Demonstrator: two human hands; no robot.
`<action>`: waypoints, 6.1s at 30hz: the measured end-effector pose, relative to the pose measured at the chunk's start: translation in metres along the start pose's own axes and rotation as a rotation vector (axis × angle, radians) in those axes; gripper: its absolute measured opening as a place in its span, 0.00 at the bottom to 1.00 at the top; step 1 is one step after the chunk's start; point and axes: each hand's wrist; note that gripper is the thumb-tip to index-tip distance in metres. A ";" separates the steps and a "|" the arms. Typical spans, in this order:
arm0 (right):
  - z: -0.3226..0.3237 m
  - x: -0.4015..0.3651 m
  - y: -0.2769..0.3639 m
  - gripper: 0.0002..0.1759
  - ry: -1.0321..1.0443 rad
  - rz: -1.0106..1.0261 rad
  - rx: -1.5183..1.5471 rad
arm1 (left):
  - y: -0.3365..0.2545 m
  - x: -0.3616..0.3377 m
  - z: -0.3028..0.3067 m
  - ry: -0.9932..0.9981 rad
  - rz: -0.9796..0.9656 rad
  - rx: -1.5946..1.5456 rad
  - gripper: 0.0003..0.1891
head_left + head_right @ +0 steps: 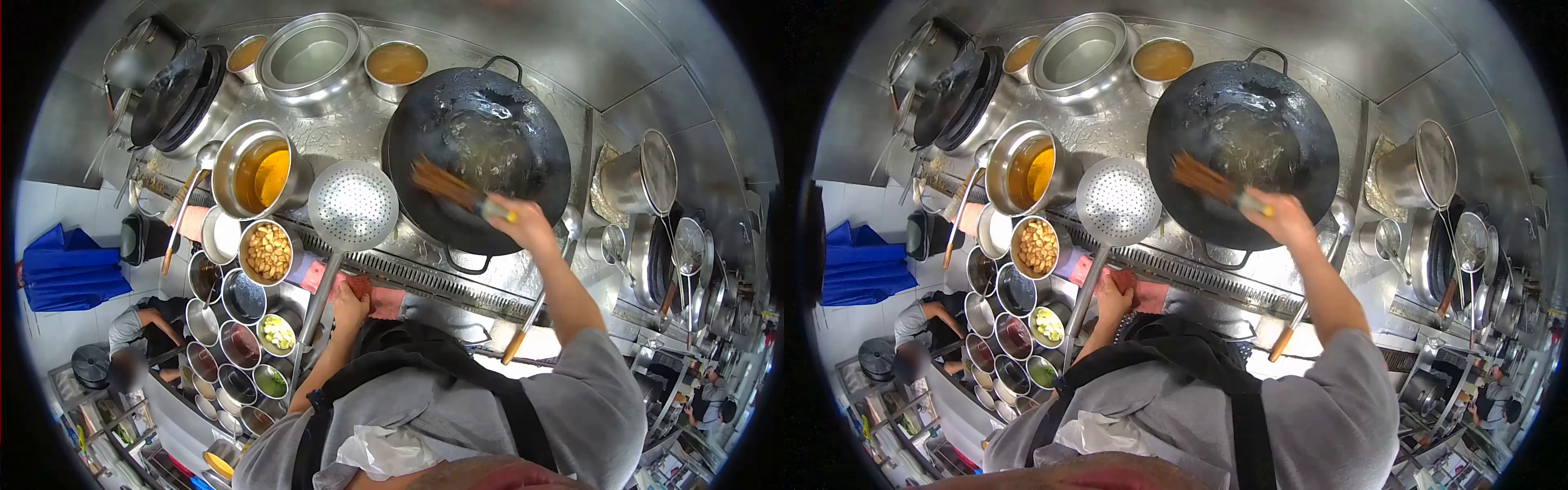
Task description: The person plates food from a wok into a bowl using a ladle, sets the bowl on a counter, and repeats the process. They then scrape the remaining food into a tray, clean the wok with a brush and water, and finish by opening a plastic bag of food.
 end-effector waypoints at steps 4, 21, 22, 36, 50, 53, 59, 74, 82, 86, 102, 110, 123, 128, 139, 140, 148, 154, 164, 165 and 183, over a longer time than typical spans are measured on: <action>0.063 -0.068 -0.066 0.29 -0.145 -0.165 -0.264 | 0.007 0.002 -0.005 -0.020 -0.047 -0.010 0.26; 0.023 -0.053 0.004 0.29 0.084 -0.076 0.151 | -0.026 -0.034 0.050 0.671 0.308 -1.444 0.21; 0.046 -0.075 -0.007 0.29 0.165 -0.209 0.194 | -0.029 -0.037 0.052 0.798 0.379 -1.473 0.21; 0.074 -0.171 -0.063 0.28 -0.500 -0.572 0.528 | -0.214 -0.050 0.024 0.637 0.308 -1.022 0.17; 0.064 -0.238 0.010 0.26 -0.429 -0.325 0.052 | -0.221 -0.076 -0.002 0.582 0.248 -1.326 0.11; 0.054 -0.259 0.027 0.26 -0.440 -0.159 0.053 | -0.199 -0.088 0.032 0.419 0.164 -1.275 0.10; 0.012 -0.272 0.057 0.25 -0.355 0.024 0.114 | -0.160 -0.055 0.095 0.302 0.061 -1.028 0.13; -0.040 -0.192 0.066 0.27 -0.194 -0.079 0.304 | -0.210 -0.076 0.172 -0.079 -0.345 -0.306 0.11; -0.027 -0.189 0.060 0.28 -0.089 -0.396 0.689 | -0.148 -0.106 0.110 -0.316 -0.607 -0.439 0.12; -0.031 -0.198 0.051 0.29 -0.046 -0.365 0.657 | -0.143 -0.136 0.090 -0.280 -0.543 -0.640 0.13; -0.101 -0.356 -0.089 0.32 -0.342 -0.584 -0.231 | -0.181 -0.044 0.033 0.170 0.050 -0.941 0.06; -0.077 -0.321 -0.022 0.19 -0.433 -0.330 -0.102 | -0.223 -0.037 -0.034 0.130 0.052 -1.063 0.12; -0.096 -0.313 -0.026 0.18 -0.730 -0.841 0.588 | -0.102 -0.010 0.005 -0.070 -0.096 -0.660 0.26; -0.047 -0.237 0.010 0.12 -0.722 -0.583 0.440 | 0.020 -0.007 -0.019 -0.297 -0.157 -0.392 0.25; -0.033 0.205 0.117 0.26 -0.112 0.022 -0.117 | 0.027 -0.011 -0.012 -0.224 -0.052 -0.442 0.25; -0.048 0.237 0.129 0.21 -0.073 0.006 -0.153 | 0.030 -0.009 -0.014 -0.243 -0.082 -0.456 0.25; -0.119 0.320 0.123 0.05 0.006 -0.310 1.113 | 0.038 -0.005 -0.015 -0.170 -0.109 -0.523 0.30; -0.059 0.215 0.145 0.20 0.010 -0.183 0.921 | 0.047 0.000 -0.027 -0.084 -0.067 -0.510 0.28; -0.016 0.204 0.158 0.29 0.067 0.133 -0.342 | 0.044 0.004 -0.015 -0.051 -0.121 -0.560 0.27; -0.022 0.220 0.164 0.28 0.028 0.243 -0.486 | 0.043 0.004 -0.013 -0.043 -0.120 -0.564 0.27; -0.053 0.234 0.149 0.07 -0.148 -0.136 1.246 | 0.038 0.002 -0.014 -0.206 -0.208 -0.474 0.26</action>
Point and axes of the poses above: each hand's wrist, its own x-axis towards the middle knuckle, its own z-axis out of the back of the hand, y = z × x, and after that the axes turned 11 degrees about z, right-handed
